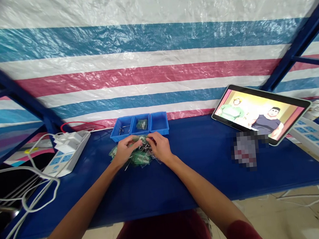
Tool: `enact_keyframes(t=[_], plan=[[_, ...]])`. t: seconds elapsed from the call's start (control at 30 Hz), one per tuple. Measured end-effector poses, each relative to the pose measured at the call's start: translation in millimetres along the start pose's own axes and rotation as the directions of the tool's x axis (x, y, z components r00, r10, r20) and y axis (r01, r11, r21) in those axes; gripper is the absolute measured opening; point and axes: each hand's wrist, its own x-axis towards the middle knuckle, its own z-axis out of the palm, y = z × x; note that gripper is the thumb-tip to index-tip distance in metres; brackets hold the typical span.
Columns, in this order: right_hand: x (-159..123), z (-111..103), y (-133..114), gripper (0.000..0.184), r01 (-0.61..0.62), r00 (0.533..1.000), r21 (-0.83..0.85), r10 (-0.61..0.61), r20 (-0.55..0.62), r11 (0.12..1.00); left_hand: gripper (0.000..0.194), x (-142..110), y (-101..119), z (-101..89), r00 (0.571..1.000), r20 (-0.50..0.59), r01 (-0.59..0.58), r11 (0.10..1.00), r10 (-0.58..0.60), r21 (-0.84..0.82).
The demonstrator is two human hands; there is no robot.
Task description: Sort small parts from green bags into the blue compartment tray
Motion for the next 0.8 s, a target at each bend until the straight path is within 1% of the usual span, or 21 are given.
enact_keyframes(t=[0.07,0.13,0.23,0.33,0.43,0.5,0.6,0.67,0.7,0.73,0.8], plan=[[0.1,0.0,-1.0,0.021,-0.003,1.000,0.011,0.003,-0.004,1.000,0.030,-1.2,0.9,1.4,1.000,-0.001,-0.021,1.000,0.021,0.019],[0.3,-0.2,-2.0,0.022,-0.016,1.000,0.015,0.016,0.003,1.000,0.028,-1.4,2.0,2.3,0.999,-0.002,-0.032,0.999,0.032,0.003],[0.2,-0.4,-2.7,0.023,-0.032,0.999,0.015,0.032,0.028,0.999,0.027,-1.8,3.4,2.2,0.999,-0.010,-0.040,0.999,0.040,-0.028],[-0.3,-0.7,-2.7,0.024,-0.039,0.998,0.029,0.037,0.052,0.999,0.026,-4.4,3.7,1.4,0.999,-0.003,-0.040,0.999,0.040,-0.021],[-0.4,-1.1,-3.1,0.026,-0.054,0.997,0.026,0.053,0.054,0.998,0.026,-4.6,2.5,1.2,0.999,0.005,-0.035,0.999,0.036,-0.039],[-0.1,-1.4,-3.4,0.028,-0.068,0.997,0.010,0.067,0.032,0.998,0.027,1.2,1.3,1.4,1.000,-0.020,-0.025,0.997,0.024,-0.071],[0.4,-1.7,-3.4,0.032,-0.082,0.997,-0.002,0.082,0.013,0.997,0.036,19.7,-0.3,0.5,0.994,-0.112,-0.002,0.997,-0.007,-0.082],[0.4,-1.6,-3.0,0.033,-0.084,0.996,-0.006,0.084,0.018,0.996,0.055,33.0,-1.6,-2.3,0.988,-0.152,0.026,0.999,-0.031,-0.035],[0.4,-1.6,-2.9,0.033,-0.082,0.996,-0.010,0.083,0.021,0.997,0.061,37.7,-2.4,-4.6,0.983,-0.177,0.048,0.999,-0.044,0.017],[0.3,-1.5,-2.8,0.032,-0.080,0.996,-0.014,0.081,0.023,0.997,0.061,40.6,-3.2,-7.4,0.977,-0.210,0.060,0.993,-0.038,0.098],[0.2,-1.5,-2.9,0.032,-0.072,0.997,-0.016,0.073,0.027,0.997,0.054,40.3,-4.7,-14.1,0.948,-0.314,0.042,0.956,0.054,0.291]])
